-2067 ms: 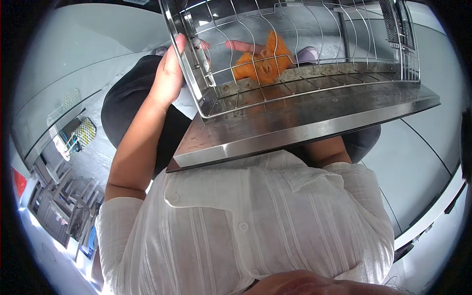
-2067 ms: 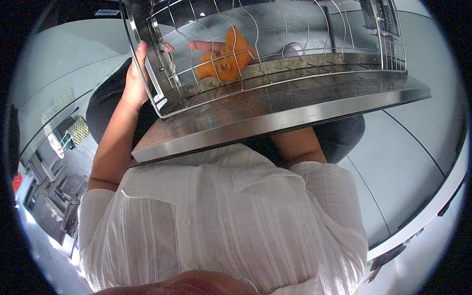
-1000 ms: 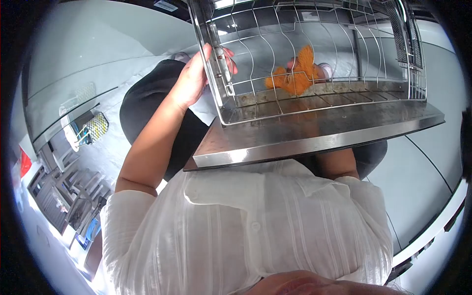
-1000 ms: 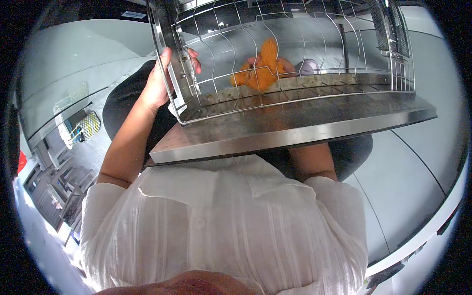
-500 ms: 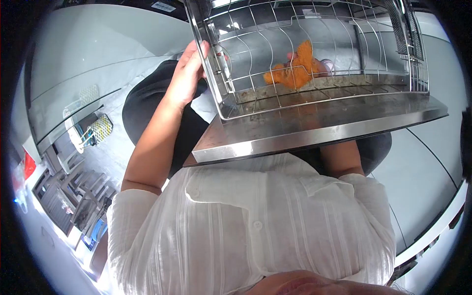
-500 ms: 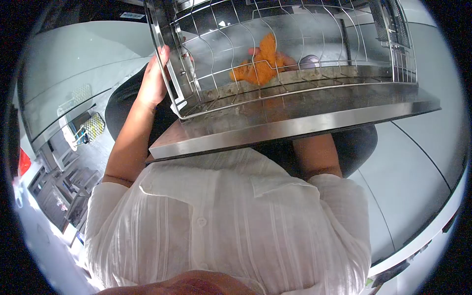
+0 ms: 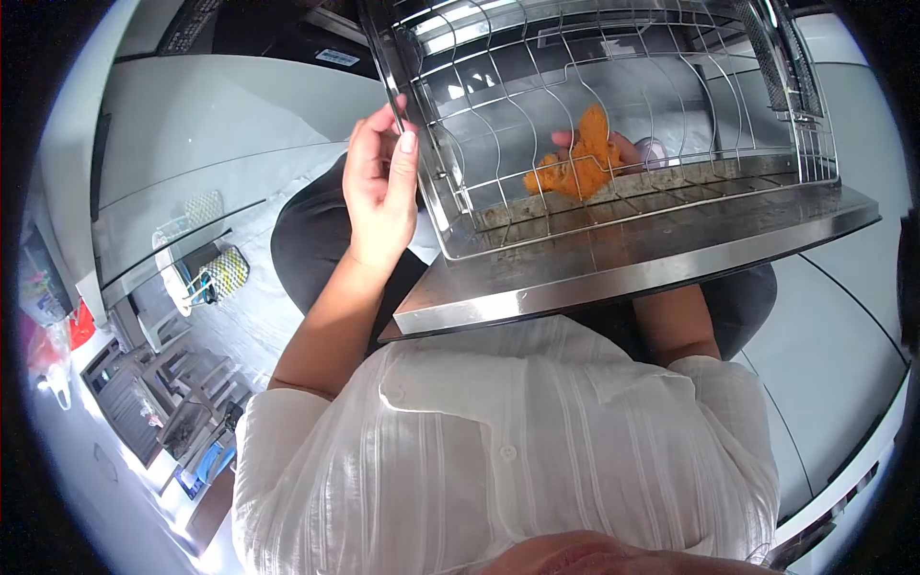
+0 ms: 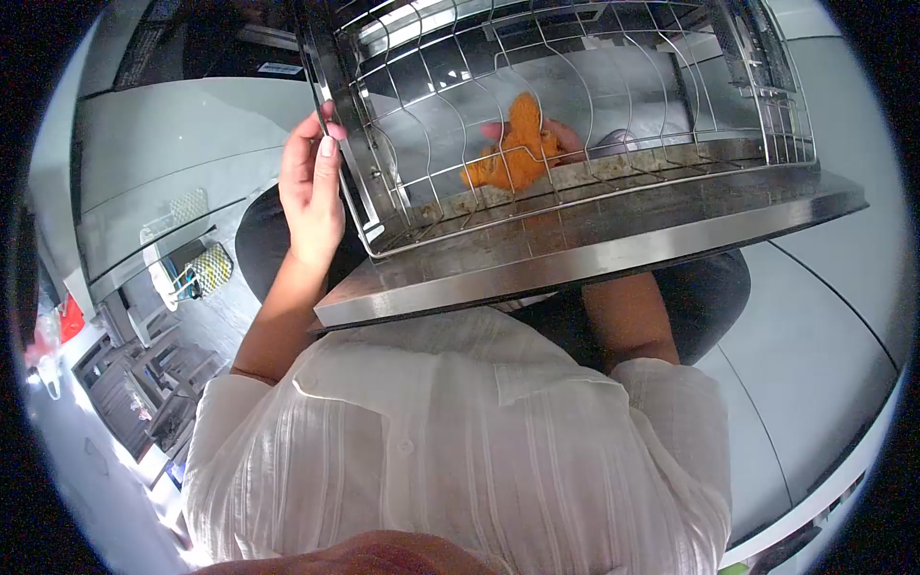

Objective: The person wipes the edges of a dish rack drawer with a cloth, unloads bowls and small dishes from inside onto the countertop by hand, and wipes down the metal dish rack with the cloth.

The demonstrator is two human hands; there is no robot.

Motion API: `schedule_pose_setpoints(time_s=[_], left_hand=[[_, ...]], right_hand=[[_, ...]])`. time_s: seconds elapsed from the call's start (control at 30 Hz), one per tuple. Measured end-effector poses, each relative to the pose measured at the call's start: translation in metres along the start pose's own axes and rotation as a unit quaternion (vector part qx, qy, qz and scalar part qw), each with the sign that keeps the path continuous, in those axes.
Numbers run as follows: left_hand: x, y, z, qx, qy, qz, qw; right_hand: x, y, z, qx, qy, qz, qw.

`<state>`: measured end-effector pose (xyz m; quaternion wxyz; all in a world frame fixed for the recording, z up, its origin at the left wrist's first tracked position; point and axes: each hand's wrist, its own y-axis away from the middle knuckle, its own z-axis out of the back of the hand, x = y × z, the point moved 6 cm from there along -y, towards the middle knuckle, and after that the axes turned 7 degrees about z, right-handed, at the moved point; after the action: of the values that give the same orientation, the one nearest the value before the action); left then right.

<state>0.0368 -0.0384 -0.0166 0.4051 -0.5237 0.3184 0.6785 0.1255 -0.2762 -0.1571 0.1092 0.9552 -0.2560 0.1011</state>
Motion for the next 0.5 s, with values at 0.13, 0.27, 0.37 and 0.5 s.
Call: schedule_pose_setpoints(time_s=[0.13,0.27,0.37,0.5], left_hand=[[-0.001,0.005,-0.005,0.01,0.058,0.046,0.997],[-0.006,0.007,-0.011,0.021,0.067,0.042,0.997],[-0.006,0.007,-0.014,-0.005,0.074,0.051,0.996],[-0.009,0.008,-0.012,0.007,0.014,0.076,0.997]], right_hand=[[0.008,0.01,-0.018,-0.045,0.195,0.143,0.969],[0.008,0.011,-0.01,-0.013,0.187,0.158,0.969],[0.007,0.007,-0.002,-0.029,0.166,0.1,0.981],[0.009,0.009,-0.011,-0.027,0.244,0.125,0.961]])
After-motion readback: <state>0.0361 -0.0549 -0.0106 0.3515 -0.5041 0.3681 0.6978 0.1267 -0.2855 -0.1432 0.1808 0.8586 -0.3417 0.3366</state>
